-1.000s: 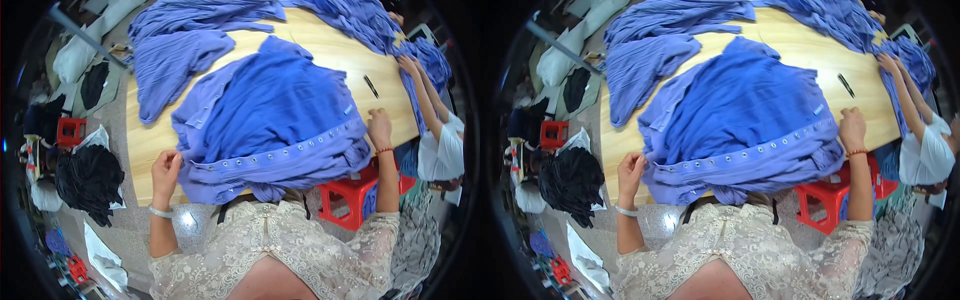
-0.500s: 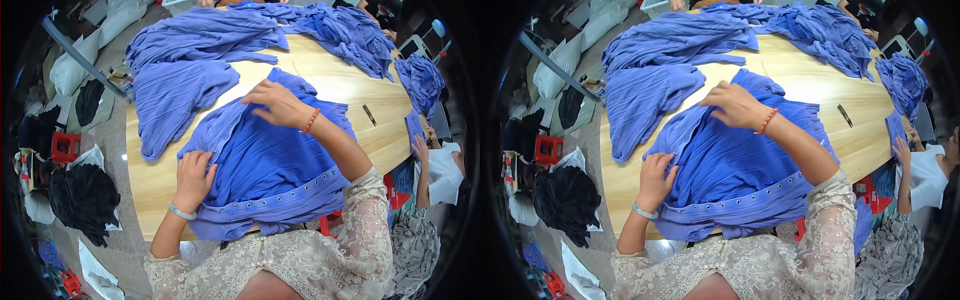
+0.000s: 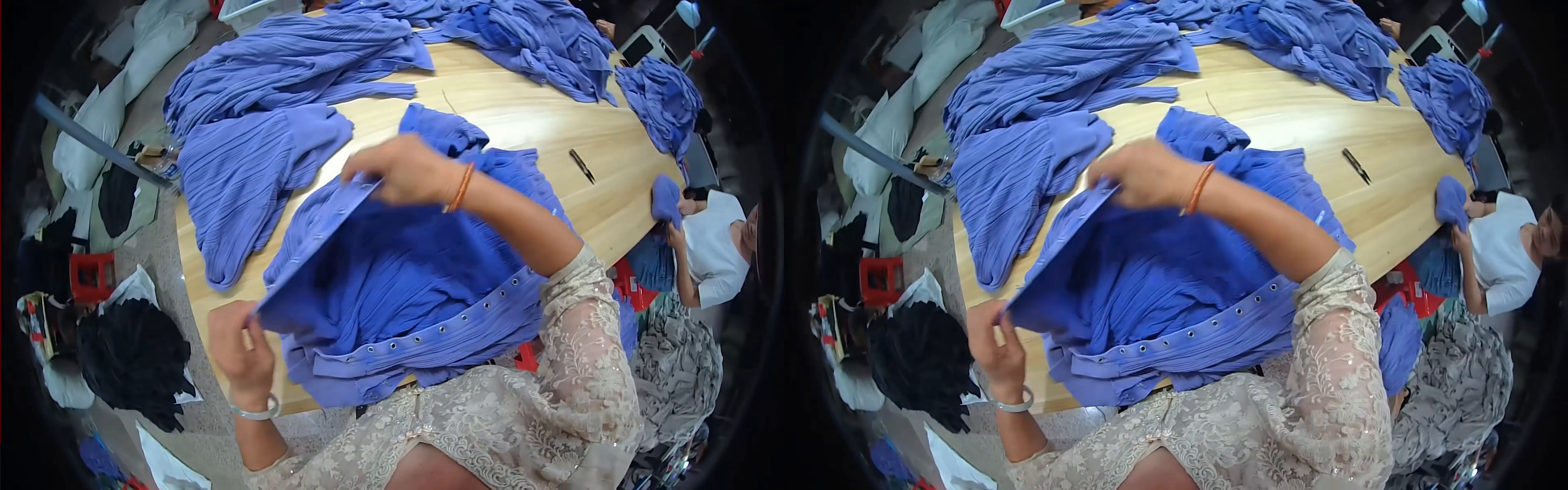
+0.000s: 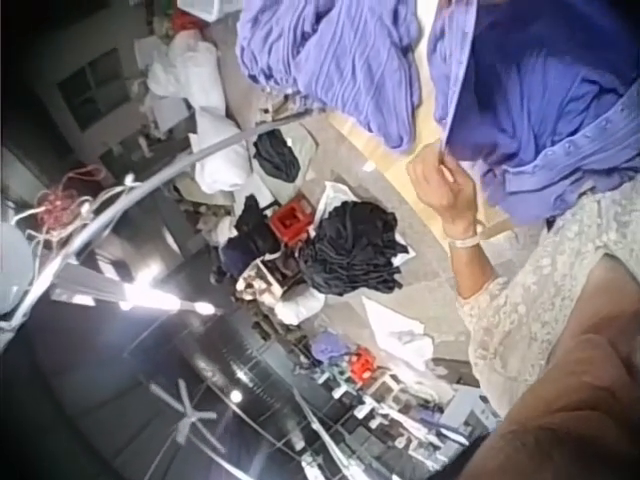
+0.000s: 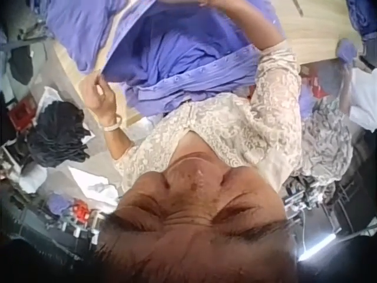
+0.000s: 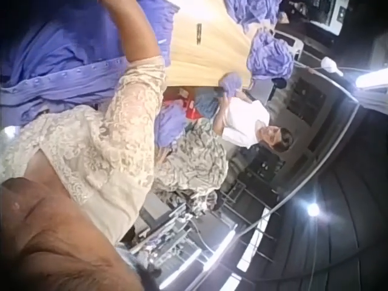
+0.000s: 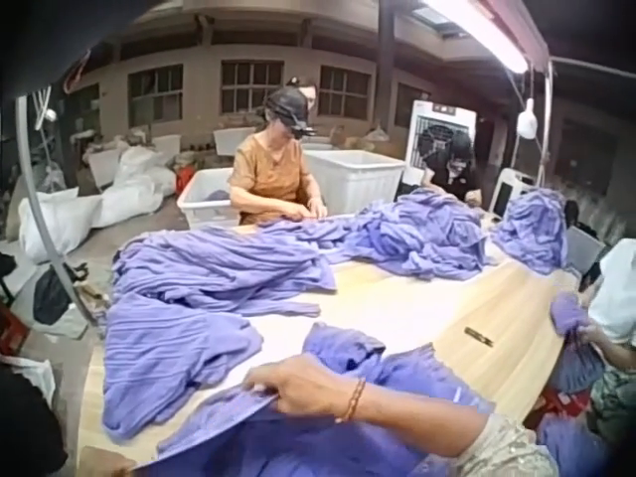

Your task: Inspecting and organizing blue garment pieces with metal eyelets at a factory worktable.

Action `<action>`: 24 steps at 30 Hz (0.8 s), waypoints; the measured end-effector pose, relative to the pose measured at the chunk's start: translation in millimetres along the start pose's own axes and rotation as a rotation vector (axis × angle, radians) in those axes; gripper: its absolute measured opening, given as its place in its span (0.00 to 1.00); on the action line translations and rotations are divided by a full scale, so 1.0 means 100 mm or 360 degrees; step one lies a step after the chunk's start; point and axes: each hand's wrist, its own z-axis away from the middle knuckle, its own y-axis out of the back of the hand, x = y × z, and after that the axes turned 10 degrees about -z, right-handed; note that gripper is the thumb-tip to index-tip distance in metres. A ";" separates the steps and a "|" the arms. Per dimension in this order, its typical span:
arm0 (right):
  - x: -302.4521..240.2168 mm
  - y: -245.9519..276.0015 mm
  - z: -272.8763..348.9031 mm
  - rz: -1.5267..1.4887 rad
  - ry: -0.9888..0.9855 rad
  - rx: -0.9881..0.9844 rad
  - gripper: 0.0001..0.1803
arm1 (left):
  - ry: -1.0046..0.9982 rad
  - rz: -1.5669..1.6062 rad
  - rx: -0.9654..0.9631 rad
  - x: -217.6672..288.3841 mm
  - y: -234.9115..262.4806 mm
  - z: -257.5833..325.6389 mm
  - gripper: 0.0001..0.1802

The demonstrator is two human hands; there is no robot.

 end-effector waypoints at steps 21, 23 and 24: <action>-0.37 1.11 1.87 -0.0022 -0.0535 0.0688 0.14 | 0.0145 0.0229 0.0142 0.13 0.18 0.22 0.16; -0.42 1.16 1.99 0.0096 -0.0608 0.0940 0.17 | -0.0006 0.0175 0.0050 0.24 0.24 0.26 0.19; -0.40 1.13 2.03 0.0312 -0.0510 0.1088 0.18 | -0.0012 0.0192 0.0005 0.30 0.25 0.30 0.20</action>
